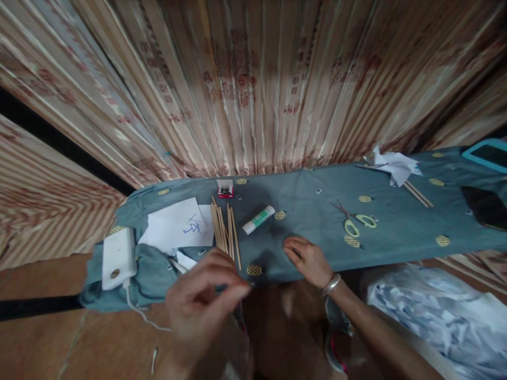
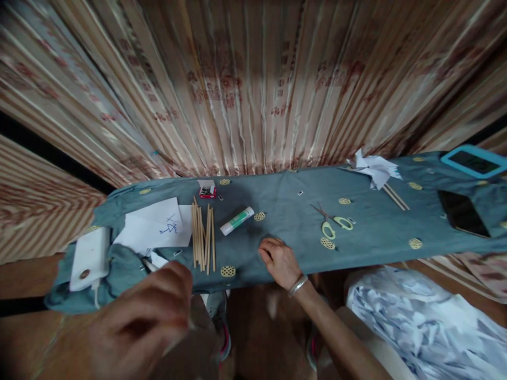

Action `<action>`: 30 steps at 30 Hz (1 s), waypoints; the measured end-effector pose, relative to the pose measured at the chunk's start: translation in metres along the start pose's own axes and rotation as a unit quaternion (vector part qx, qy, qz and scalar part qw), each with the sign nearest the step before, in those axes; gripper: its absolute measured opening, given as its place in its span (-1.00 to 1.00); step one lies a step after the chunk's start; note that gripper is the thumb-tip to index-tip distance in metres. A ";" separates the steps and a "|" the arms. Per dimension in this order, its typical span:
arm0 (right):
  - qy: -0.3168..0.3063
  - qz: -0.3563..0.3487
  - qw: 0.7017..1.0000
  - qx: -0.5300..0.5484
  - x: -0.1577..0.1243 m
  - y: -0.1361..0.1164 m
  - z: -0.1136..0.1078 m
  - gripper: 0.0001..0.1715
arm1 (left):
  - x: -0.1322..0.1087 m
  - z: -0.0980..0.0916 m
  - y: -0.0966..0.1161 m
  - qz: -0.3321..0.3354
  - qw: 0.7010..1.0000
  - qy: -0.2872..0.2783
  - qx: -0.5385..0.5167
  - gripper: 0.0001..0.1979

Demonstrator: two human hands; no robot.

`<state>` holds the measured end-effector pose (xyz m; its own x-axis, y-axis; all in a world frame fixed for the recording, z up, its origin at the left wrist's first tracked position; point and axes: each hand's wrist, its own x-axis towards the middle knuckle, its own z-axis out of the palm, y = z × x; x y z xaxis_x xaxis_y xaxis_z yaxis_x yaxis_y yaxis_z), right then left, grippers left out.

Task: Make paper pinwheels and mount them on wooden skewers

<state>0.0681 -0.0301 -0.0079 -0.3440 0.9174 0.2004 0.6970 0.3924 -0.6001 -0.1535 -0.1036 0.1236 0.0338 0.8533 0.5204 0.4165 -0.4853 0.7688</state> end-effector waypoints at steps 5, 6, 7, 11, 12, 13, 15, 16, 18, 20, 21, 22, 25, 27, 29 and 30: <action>-0.001 -0.012 0.999 0.032 -0.003 0.005 0.000 -0.78 | 0.010 -0.042 -0.100 -0.073 0.972 0.068 0.211 -0.78; -0.005 -0.013 0.999 0.034 -0.002 0.006 0.000 -0.78 | 0.011 -0.050 -0.122 -0.078 0.961 0.061 0.257 -0.72; -0.009 -0.014 0.999 0.037 -0.002 0.006 -0.001 -0.78 | 0.012 -0.057 -0.140 -0.083 0.952 0.048 0.291 -0.67; -0.022 -0.013 0.999 0.044 0.000 0.006 -0.004 -0.80 | 0.015 -0.072 -0.184 -0.092 0.926 -0.038 0.364 -0.59; -0.025 -0.012 0.999 0.044 0.000 0.007 -0.005 -0.80 | 0.015 -0.072 -0.188 -0.094 0.922 -0.050 0.372 -0.60; -0.027 -0.013 0.999 0.043 -0.001 0.007 -0.005 -0.80 | 0.015 -0.072 -0.190 -0.096 0.919 -0.060 0.378 -0.62; -0.032 -0.013 0.999 0.039 -0.001 0.007 -0.006 -0.80 | 0.014 -0.071 -0.191 -0.098 0.914 -0.079 0.385 -0.67; -0.035 -0.013 0.999 0.038 -0.001 0.007 -0.006 -0.81 | 0.013 -0.071 -0.190 -0.099 0.913 -0.089 0.386 -0.68; -0.038 -0.011 0.999 0.036 -0.001 0.007 -0.006 -0.82 | 0.012 -0.069 -0.186 -0.100 0.911 -0.106 0.387 -0.67; -0.037 -0.011 0.999 0.036 -0.001 0.008 -0.006 -0.82 | 0.010 -0.068 -0.182 -0.105 0.908 -0.116 0.390 -0.64; -0.035 -0.012 0.999 0.035 -0.001 0.008 -0.006 -0.82 | 0.009 -0.067 -0.180 -0.111 0.905 -0.118 0.392 -0.63; -0.033 -0.014 0.999 0.034 -0.001 0.009 -0.005 -0.82 | 0.009 -0.066 -0.180 -0.119 0.904 -0.115 0.395 -0.62; -0.030 -0.016 0.999 0.033 -0.001 0.009 -0.005 -0.83 | 0.010 -0.064 -0.182 -0.160 0.906 -0.077 0.383 -0.66; -0.034 -0.017 0.999 0.033 -0.001 0.009 -0.005 -0.82 | 0.012 -0.064 -0.186 -0.205 0.913 -0.027 0.351 -0.71; -0.038 -0.018 0.999 0.033 -0.001 0.009 -0.005 -0.82 | 0.013 -0.064 -0.190 -0.253 0.917 0.029 0.306 -0.75; -0.040 -0.018 0.999 0.033 -0.001 0.009 -0.006 -0.82 | 0.014 -0.065 -0.191 -0.272 0.918 0.056 0.282 -0.77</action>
<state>0.0783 -0.0271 -0.0090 -0.4188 0.8934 0.1628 0.6414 0.4179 -0.6434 -0.2915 -0.0109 0.0080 -0.3997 0.8998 0.1752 0.7491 0.2105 0.6281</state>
